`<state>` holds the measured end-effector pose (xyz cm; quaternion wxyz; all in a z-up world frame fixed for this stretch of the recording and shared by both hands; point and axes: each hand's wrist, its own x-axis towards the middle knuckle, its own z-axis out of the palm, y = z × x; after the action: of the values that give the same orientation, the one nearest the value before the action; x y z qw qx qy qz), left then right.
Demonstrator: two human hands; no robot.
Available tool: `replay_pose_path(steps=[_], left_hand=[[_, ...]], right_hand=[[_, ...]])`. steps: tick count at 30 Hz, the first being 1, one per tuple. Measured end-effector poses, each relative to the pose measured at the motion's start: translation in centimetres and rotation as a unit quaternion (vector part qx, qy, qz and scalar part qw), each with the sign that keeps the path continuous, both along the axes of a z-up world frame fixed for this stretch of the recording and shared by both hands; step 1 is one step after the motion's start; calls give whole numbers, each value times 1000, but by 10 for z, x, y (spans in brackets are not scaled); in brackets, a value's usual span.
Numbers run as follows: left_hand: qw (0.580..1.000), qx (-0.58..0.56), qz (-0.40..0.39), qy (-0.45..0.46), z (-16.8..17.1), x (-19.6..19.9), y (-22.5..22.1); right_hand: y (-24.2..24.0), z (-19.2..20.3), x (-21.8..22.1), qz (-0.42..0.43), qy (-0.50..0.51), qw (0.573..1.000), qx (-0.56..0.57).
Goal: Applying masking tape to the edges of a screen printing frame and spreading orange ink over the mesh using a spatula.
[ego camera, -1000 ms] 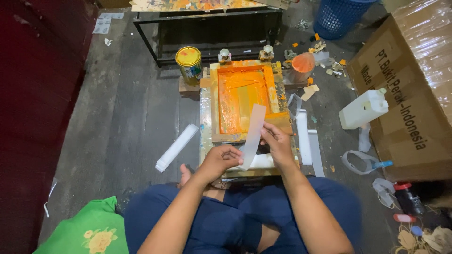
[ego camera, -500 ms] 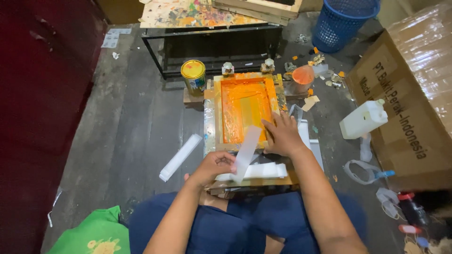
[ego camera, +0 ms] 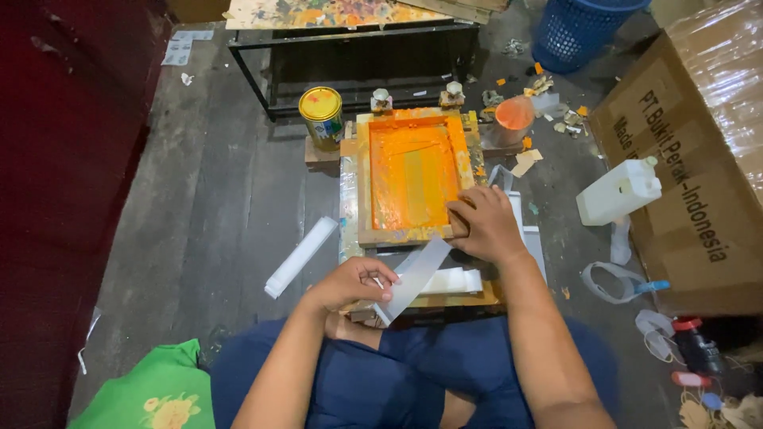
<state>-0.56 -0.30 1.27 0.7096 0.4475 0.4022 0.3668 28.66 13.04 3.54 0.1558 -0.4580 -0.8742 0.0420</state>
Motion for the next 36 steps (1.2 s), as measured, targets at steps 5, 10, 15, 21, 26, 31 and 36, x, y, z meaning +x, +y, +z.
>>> replay_pose_path(steps=[5, 10, 15, 21, 26, 31, 36], left_hand=[[999, 5, -18, 28, 3, 3, -1], [998, 11, -19, 56, 0, -2, 5], [997, 11, -12, 82, -2, -5, 6], [985, 7, 118, 124, -18, 14, 34], [960, -12, 192, 204, -20, 39, 51], [940, -5, 187, 286, -1, 51, 43], [773, 231, -61, 588, 49, 59, 25]], right_hand=[[6, -1, 14, 14, 74, 990, 122], [3, 17, 6, -3, 140, 964, 228], [8, 19, -8, -57, 164, 956, 238], [4, 30, -15, -60, 171, 960, 214], [2, 30, -15, -72, 158, 965, 195], [2, 30, -15, -74, 155, 969, 179], [5, 23, -14, -67, 165, 961, 212]])
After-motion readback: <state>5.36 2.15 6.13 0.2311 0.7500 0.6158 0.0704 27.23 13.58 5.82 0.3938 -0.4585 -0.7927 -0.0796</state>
